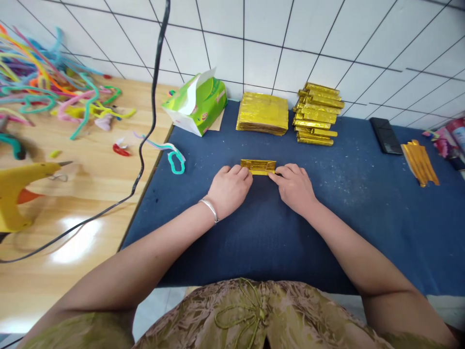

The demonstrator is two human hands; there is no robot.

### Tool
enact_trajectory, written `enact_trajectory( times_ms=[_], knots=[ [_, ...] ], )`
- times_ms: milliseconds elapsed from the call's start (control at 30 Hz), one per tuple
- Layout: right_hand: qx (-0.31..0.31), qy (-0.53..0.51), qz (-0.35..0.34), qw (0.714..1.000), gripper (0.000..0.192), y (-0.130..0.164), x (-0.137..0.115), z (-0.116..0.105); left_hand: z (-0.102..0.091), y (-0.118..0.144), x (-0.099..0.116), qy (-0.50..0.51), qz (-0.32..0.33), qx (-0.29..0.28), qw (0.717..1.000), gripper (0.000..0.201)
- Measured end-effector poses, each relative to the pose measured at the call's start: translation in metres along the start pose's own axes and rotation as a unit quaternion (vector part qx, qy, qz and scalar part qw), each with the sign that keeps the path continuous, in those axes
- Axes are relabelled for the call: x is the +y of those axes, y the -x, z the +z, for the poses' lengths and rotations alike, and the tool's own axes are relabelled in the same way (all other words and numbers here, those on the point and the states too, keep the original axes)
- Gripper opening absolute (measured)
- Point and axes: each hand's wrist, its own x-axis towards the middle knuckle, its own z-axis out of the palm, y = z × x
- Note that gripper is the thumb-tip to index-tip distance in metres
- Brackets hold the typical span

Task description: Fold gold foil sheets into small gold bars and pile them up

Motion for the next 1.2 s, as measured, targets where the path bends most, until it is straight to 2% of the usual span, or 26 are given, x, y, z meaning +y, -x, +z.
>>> enact_trajectory(
  times_ms=[300,567,667,733,800,900,967,1067,1200],
  knots=[
    [0.008,-0.045,-0.021,0.999,0.033,-0.001,-0.010,0.001,0.006,-0.007,-0.009,0.050,-0.027,0.017,0.998,0.024],
    [-0.015,-0.115,-0.141,0.983,0.026,0.006,-0.050,-0.008,0.013,-0.010,-0.016,0.122,-0.083,0.021,0.989,0.033],
    [-0.009,-0.143,-0.177,0.974,0.025,0.007,-0.055,-0.007,0.017,-0.008,-0.019,0.161,-0.084,0.001,0.983,0.039],
    [0.015,-0.171,-0.184,0.968,0.023,0.006,-0.049,-0.006,0.021,-0.008,-0.024,0.186,-0.071,-0.021,0.980,0.042],
    [0.056,-0.192,-0.161,0.966,0.022,0.003,-0.035,-0.004,0.026,-0.011,-0.030,0.205,-0.043,-0.044,0.977,0.043],
    [0.135,-0.207,-0.081,0.966,0.024,-0.007,-0.007,0.000,0.032,-0.022,-0.041,0.214,0.019,-0.072,0.974,0.043],
    [0.159,-0.215,-0.025,0.963,0.028,-0.012,0.011,0.002,0.032,-0.034,-0.047,0.206,0.057,-0.083,0.973,0.042],
    [0.139,-0.225,-0.005,0.964,0.033,-0.017,0.030,0.007,0.029,-0.056,-0.054,0.184,0.078,-0.082,0.976,0.037],
    [0.065,-0.220,-0.013,0.973,0.042,-0.018,0.038,0.014,0.026,-0.080,-0.059,0.179,0.133,-0.086,0.971,0.032]
  ],
)
